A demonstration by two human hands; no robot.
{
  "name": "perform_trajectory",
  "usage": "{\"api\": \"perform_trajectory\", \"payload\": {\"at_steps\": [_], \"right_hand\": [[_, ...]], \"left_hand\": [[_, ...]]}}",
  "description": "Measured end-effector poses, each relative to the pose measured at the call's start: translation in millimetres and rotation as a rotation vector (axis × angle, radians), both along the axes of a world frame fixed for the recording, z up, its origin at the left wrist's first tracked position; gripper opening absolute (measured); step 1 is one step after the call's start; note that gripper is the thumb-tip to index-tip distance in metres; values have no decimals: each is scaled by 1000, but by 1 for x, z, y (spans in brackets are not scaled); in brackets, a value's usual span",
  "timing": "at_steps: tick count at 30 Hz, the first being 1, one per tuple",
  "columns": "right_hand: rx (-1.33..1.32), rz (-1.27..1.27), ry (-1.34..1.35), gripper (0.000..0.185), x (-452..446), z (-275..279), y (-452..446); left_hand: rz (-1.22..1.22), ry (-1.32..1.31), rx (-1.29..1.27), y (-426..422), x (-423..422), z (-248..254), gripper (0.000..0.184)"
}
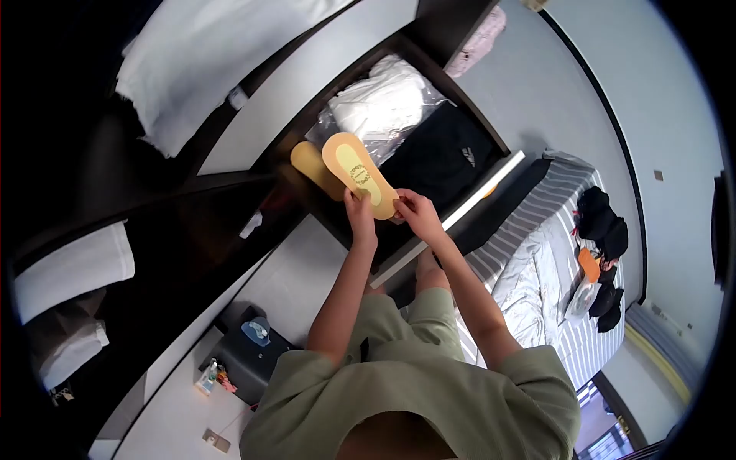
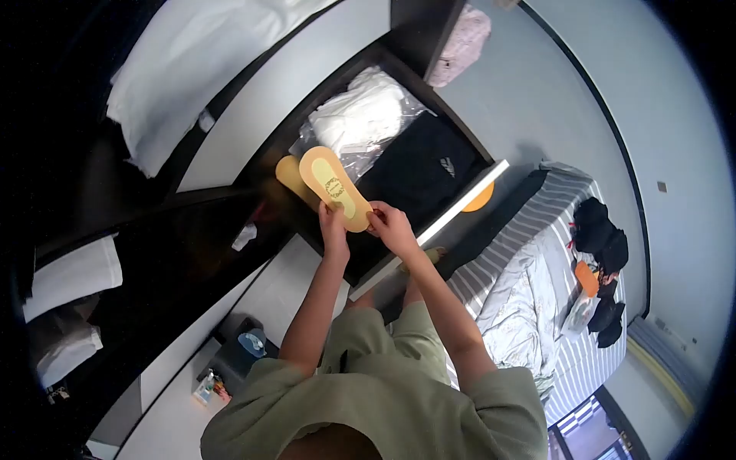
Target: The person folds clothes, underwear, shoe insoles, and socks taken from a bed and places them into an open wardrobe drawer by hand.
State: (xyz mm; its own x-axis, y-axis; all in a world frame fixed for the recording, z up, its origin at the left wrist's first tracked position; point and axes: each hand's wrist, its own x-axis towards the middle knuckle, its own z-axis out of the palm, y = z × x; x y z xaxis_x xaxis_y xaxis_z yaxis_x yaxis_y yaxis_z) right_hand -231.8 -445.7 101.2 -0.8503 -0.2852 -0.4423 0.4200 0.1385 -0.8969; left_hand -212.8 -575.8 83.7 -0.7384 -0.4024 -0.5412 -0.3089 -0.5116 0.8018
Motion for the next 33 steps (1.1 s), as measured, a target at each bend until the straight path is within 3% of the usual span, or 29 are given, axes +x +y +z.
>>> {"api": "perform_trajectory", "payload": {"at_steps": [5,8,11,14,17,20,23,27,33], "right_hand": [[-3,129,-138,21,-6,-37,-42],[16,134,-156,22,-5,-57,-63],[243,207,21,23,0,-95,-80],[141,163,-104,24,-5,-92,-98],[161,90,-90,26,-5,-111,-112],[213,56,17,27,-7,-105,-123],[154,11,96,29,-2,-156,-128],[197,-30,79,32,-2,-151,-135],[284,-32,36,35,-1,-130,-143]], "left_hand": [[23,-187,-115,-28,3,-18,53],[32,-227,-239,-42,11,-63,56],[36,-302,-298,-50,12,-71,58],[-10,-137,-263,-63,14,-95,60],[31,-243,-211,-60,-2,-57,61],[-12,-278,-396,-62,-5,-87,61],[-103,-259,-417,-68,-9,-93,61],[-67,-187,-445,-68,-8,-105,61],[-103,-332,-337,-71,-10,-95,59]]}}
